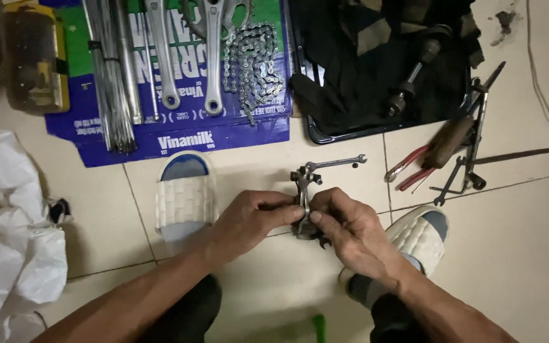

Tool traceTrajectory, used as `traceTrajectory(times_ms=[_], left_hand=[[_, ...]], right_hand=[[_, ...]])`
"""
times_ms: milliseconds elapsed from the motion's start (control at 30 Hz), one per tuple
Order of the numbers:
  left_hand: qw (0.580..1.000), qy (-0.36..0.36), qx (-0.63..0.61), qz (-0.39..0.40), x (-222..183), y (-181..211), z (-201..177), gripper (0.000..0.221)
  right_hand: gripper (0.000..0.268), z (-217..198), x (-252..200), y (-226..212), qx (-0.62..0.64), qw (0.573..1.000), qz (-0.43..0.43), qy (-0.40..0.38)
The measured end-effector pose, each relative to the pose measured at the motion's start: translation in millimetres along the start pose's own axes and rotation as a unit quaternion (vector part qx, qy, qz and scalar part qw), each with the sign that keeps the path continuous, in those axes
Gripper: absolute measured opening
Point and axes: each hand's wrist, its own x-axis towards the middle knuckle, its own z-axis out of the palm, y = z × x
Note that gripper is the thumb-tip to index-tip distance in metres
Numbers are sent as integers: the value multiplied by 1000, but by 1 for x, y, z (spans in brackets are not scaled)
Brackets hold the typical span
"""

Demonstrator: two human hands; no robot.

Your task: Disassembling, cleaning, and reassembling a bicycle brake caliper using hand tools on the floor.

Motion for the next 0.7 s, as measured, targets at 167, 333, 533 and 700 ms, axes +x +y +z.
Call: traceTrajectory(times_ms=[167,333,533,700], left_hand=[[1000,11,0,-27,2,2,0,34],[995,52,-66,-54,9,0,-7,42],[991,50,-108,-64,13,-9,-11,47],[992,41,-79,-93,13,-7,-9,49]], right_hand=[[11,-17,7,-1,-56,998,16,-21],[18,-44,18,88,-276,954,53,108],[33,-46,30,118,-407,896,24,174],[36,-47,39,120,-425,887,37,178]])
